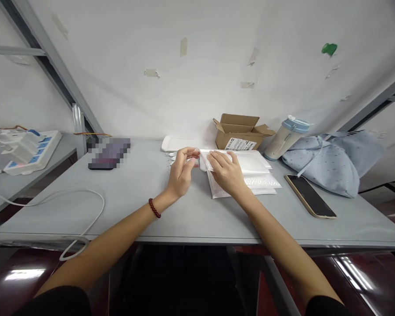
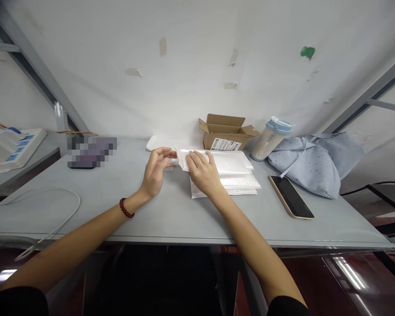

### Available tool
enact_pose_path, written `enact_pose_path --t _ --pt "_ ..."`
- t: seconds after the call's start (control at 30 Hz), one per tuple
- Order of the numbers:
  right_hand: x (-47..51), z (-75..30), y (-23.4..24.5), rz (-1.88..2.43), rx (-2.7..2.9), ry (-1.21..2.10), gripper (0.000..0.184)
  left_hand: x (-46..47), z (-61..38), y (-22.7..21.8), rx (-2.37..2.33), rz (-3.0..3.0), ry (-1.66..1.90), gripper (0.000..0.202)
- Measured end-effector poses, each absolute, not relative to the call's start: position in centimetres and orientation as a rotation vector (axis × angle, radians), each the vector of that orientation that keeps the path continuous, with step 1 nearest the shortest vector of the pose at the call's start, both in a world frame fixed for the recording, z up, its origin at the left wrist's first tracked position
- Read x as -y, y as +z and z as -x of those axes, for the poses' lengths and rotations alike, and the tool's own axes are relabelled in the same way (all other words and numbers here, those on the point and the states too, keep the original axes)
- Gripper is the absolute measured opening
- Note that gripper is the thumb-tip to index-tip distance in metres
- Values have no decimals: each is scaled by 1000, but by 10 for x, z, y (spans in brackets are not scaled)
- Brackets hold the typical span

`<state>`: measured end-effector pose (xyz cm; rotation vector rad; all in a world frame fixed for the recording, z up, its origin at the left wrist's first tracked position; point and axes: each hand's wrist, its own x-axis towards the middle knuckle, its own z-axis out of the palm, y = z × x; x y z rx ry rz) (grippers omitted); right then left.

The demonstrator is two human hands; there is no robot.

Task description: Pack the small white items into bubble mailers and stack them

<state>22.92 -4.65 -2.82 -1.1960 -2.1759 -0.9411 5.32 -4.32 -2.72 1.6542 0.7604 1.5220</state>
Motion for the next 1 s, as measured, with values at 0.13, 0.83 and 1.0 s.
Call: enact_pose_path --t 0.13,0.83,1.0 --pt "46 -229 -30 1126 2139 -1033 32 40 -52 -29 -891 -1988 1523 27" --pt "56 -225 -26 990 1987 -1005 18 28 -51 -37 -810 -2808 1513 20" --pt "57 -227 -29 1218 2008 -839 23 38 -58 -31 -880 -2430 1461 17"
